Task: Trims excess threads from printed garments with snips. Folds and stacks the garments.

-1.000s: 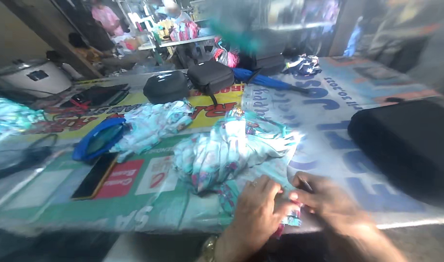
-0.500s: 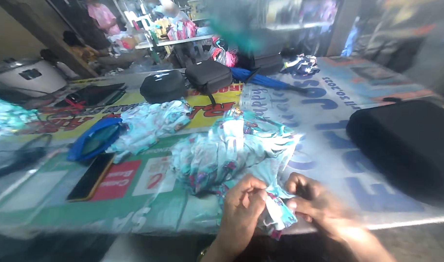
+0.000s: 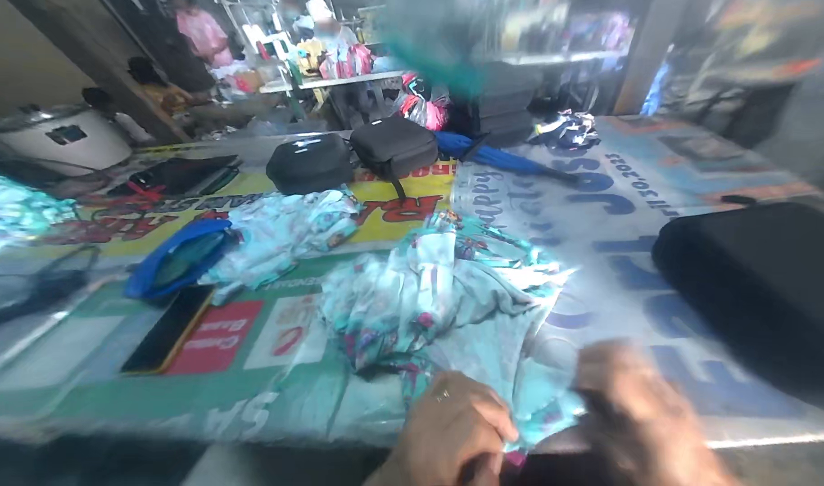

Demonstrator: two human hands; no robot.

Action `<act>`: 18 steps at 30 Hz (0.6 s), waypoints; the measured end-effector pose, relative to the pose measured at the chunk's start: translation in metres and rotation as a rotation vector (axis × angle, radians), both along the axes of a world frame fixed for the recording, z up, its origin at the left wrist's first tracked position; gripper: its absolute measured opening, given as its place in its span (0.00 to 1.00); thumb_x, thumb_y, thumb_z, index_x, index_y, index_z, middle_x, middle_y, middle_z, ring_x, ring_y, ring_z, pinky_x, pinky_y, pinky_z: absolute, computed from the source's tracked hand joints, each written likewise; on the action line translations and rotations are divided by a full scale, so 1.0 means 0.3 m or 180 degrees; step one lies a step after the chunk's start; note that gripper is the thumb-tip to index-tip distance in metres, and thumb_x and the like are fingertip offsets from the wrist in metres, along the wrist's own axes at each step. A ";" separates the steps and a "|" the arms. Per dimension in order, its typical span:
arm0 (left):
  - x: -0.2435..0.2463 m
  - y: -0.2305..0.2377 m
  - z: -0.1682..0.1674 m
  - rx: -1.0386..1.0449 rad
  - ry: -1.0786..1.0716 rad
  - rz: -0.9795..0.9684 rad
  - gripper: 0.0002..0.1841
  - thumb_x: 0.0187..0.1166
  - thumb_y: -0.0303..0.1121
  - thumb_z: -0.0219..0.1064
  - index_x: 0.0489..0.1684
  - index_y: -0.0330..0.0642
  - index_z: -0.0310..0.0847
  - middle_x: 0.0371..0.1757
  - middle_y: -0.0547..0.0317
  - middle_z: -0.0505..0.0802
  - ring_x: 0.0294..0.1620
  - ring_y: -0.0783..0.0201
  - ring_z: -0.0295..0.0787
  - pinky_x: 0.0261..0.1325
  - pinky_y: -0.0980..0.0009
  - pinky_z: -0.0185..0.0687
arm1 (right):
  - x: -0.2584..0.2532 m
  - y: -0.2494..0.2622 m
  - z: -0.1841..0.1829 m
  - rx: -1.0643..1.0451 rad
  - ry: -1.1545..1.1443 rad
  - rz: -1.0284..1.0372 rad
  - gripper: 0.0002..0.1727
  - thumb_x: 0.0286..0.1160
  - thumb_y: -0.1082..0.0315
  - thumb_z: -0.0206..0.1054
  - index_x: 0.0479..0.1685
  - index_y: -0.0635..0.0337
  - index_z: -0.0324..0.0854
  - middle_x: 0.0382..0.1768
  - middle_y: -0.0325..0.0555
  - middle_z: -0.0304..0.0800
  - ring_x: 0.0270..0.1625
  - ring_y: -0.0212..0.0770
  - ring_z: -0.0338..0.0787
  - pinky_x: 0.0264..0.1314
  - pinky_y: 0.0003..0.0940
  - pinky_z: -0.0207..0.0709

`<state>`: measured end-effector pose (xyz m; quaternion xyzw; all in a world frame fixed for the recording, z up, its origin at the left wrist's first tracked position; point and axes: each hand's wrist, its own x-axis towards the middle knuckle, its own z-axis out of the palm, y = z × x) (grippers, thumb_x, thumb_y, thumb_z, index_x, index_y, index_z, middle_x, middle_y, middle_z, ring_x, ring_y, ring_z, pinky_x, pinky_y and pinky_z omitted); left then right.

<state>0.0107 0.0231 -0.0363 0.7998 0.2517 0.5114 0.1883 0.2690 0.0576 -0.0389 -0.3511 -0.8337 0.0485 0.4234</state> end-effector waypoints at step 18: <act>0.078 -0.115 -0.183 0.0889 0.1398 0.1438 0.09 0.84 0.34 0.63 0.44 0.56 0.91 0.45 0.67 0.94 0.49 0.67 0.86 0.76 0.57 0.60 | -0.141 -0.015 -0.053 -0.2669 0.0993 0.1347 0.12 0.86 0.61 0.61 0.43 0.59 0.84 0.28 0.33 0.84 0.24 0.17 0.78 0.26 0.13 0.73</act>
